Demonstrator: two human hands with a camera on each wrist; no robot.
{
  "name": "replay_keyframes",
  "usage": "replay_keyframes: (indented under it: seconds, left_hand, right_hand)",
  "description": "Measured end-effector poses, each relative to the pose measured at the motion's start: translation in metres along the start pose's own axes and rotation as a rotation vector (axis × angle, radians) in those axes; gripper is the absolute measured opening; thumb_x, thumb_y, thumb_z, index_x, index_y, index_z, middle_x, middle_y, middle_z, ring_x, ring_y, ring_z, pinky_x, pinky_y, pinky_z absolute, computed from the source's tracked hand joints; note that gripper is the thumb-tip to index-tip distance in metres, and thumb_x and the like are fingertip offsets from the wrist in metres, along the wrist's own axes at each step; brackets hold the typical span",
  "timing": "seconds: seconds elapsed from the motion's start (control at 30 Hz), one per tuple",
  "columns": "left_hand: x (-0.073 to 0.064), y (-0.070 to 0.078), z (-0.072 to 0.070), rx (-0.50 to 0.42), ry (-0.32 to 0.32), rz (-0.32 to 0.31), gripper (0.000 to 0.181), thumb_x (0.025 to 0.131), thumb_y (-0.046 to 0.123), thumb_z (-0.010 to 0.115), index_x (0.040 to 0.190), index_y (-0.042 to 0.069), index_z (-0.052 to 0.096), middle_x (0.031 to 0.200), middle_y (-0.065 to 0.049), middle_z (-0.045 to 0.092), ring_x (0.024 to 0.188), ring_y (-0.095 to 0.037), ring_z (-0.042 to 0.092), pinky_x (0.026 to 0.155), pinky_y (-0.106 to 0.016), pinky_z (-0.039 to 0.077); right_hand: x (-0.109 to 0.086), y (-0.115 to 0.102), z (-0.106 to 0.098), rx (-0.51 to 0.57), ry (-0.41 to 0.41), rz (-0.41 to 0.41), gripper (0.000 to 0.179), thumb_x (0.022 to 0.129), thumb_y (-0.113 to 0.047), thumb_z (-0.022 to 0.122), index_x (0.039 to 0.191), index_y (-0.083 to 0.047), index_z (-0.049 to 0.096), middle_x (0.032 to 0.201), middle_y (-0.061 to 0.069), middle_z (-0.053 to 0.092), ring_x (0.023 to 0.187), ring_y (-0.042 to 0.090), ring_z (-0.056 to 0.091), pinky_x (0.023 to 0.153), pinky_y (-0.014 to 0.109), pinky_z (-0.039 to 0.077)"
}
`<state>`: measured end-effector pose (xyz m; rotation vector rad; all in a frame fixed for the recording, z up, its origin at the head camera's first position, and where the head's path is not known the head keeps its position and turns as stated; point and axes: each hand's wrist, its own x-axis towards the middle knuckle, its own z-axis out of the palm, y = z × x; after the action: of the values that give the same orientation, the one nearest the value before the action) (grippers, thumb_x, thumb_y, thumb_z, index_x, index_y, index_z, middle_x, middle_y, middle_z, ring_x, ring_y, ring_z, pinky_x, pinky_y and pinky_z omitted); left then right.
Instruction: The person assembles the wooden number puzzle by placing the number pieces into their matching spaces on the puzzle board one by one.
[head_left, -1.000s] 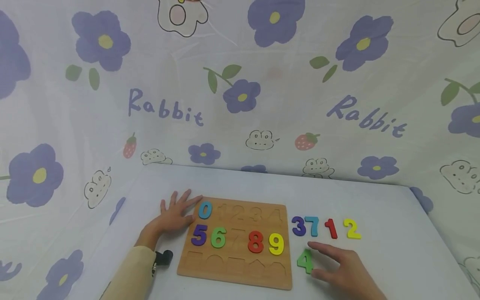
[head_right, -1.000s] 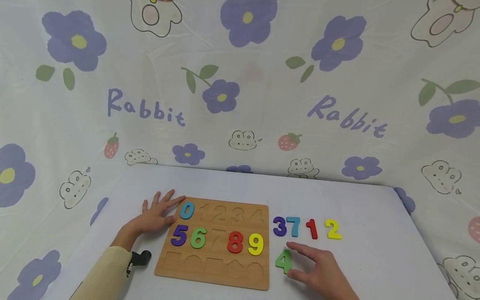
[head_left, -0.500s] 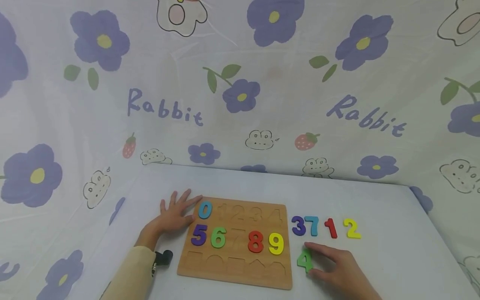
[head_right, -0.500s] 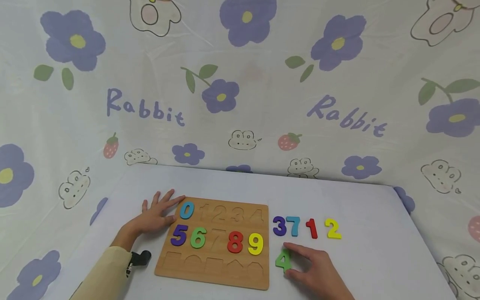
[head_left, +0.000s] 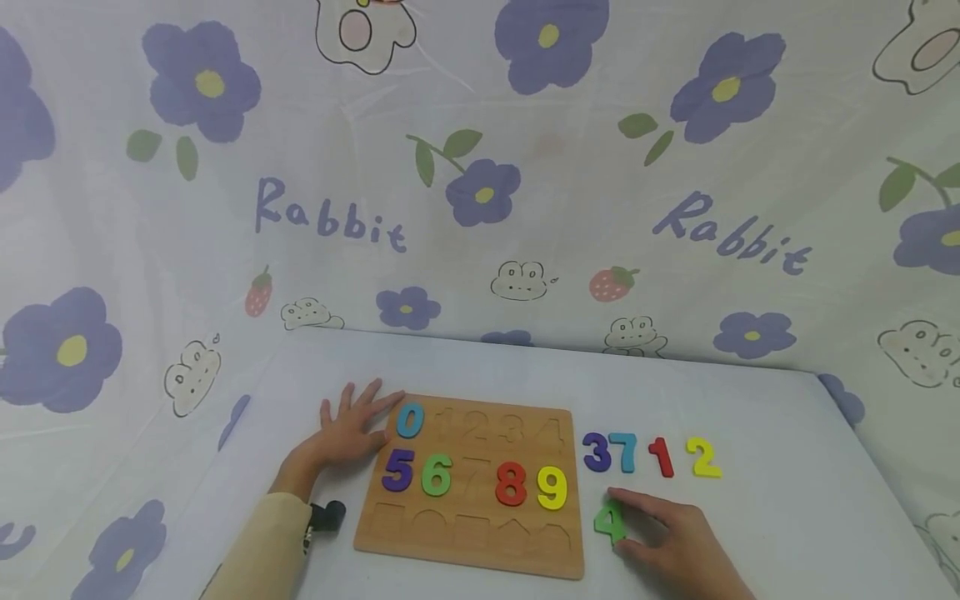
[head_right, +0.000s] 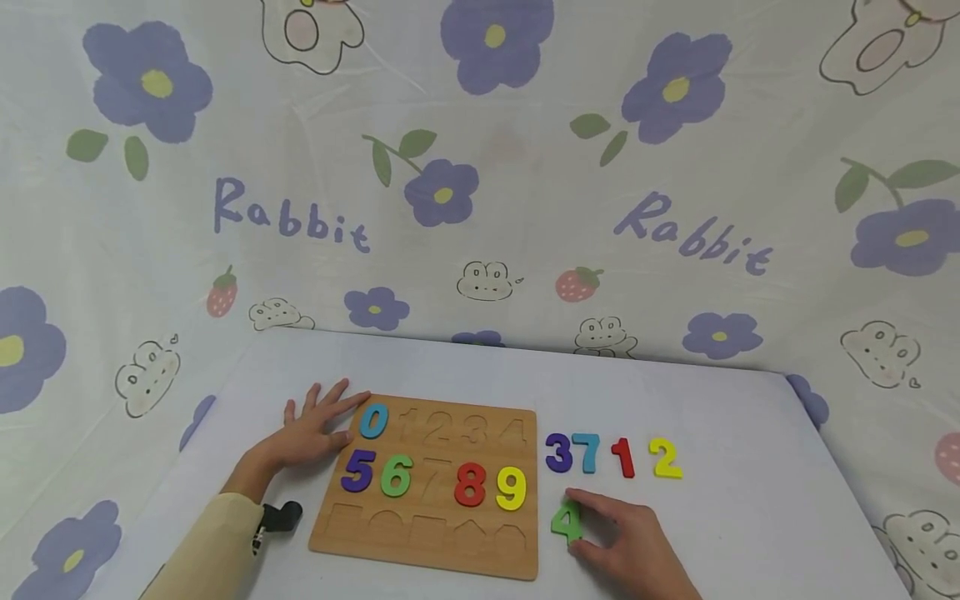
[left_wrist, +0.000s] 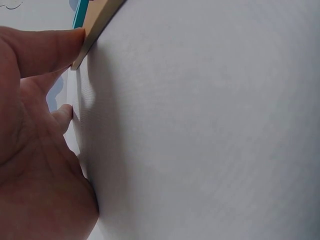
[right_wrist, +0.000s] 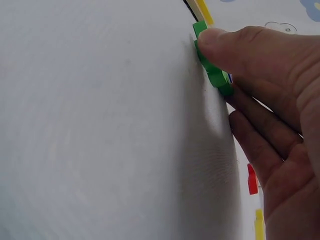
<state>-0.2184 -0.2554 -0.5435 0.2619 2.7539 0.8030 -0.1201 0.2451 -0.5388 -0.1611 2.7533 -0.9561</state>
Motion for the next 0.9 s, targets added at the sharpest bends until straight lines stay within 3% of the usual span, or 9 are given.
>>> replay_keyframes:
  seconds: [0.2,0.5,0.7,0.9]
  left_hand:
    - [-0.001,0.002,-0.002,-0.003,-0.005,0.001,0.067,0.106,0.025,0.063,0.170,0.027,0.042,0.184,-0.020,0.010,0.165,-0.060,-0.013,0.122,-0.086,-0.015]
    - [-0.003,0.003,-0.005,-0.013,-0.009,-0.003,0.066,0.107,0.025,0.062,0.170,0.026,0.042,0.184,-0.021,0.009,0.165,-0.060,-0.013,0.122,-0.086,-0.016]
    - [-0.003,0.004,-0.005,-0.018,-0.012,-0.006,0.066,0.107,0.024,0.062,0.170,0.025,0.042,0.184,-0.021,0.009,0.165,-0.060,-0.014,0.122,-0.085,-0.016]
    - [-0.003,0.005,-0.004,-0.021,-0.015,-0.009,0.066,0.107,0.025,0.063,0.170,0.026,0.042,0.184,-0.021,0.010,0.165,-0.060,-0.013,0.122,-0.085,-0.017]
  right_hand:
    - [-0.003,-0.001,-0.008,-0.031,0.041,-0.018,0.064,0.082,-0.026,0.098,0.142,-0.026,0.075,0.138,-0.003,0.078,0.134,0.032,0.071,0.106,0.056,0.061]
    - [0.000,-0.028,-0.049,-0.123,0.210,-0.247,0.064,0.083,-0.023,0.098,0.142,-0.020,0.075,0.134,0.000,0.080,0.124,0.033,0.076,0.101,0.059,0.063]
    - [0.011,-0.048,-0.065,-0.169,0.277,-0.340,0.066,0.081,-0.021,0.099,0.142,-0.023,0.075,0.131,-0.001,0.081,0.107,0.025,0.078,0.092,0.048,0.067]
    - [0.030,-0.063,-0.072,-0.154,0.259,-0.434,0.064,0.084,-0.020,0.098,0.144,-0.020,0.074,0.135,0.001,0.080,0.124,0.032,0.077,0.099,0.058,0.064]
